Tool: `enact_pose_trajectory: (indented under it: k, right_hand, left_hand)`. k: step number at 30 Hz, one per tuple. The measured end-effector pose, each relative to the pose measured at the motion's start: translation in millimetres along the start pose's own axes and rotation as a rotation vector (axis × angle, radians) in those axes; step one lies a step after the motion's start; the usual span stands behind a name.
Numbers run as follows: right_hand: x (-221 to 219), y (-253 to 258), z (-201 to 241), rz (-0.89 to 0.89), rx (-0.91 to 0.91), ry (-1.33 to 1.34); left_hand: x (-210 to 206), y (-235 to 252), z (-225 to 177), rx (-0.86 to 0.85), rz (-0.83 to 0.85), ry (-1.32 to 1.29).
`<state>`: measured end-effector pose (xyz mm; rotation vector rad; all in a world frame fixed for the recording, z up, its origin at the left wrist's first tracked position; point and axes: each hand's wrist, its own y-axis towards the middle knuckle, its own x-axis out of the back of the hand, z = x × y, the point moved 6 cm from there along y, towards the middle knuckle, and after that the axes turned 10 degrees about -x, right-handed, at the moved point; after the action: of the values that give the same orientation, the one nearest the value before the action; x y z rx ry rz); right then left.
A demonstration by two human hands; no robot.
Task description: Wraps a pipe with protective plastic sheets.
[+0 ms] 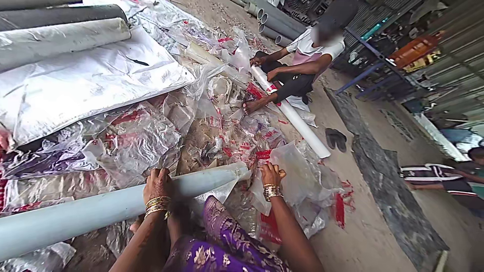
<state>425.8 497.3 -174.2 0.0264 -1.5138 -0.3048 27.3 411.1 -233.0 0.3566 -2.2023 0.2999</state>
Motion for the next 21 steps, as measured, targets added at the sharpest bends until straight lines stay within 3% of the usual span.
enact_pose_trajectory:
  k: [4,8,14,21]
  right_hand:
    - [-19,-8,75,0.098,0.427,0.056]
    - [-24,-18,90,0.128,0.688,0.039]
    - [-25,-34,73,-0.047,0.695,0.072]
    - [-28,-29,72,0.115,0.666,-0.005]
  left_hand:
    - [1,1,4,-0.013,-0.017,0.007]
    - [0,4,4,-0.002,-0.006,0.016]
    - [1,1,2,-0.033,-0.057,0.006]
    - [1,-1,2,-0.045,-0.063,0.008]
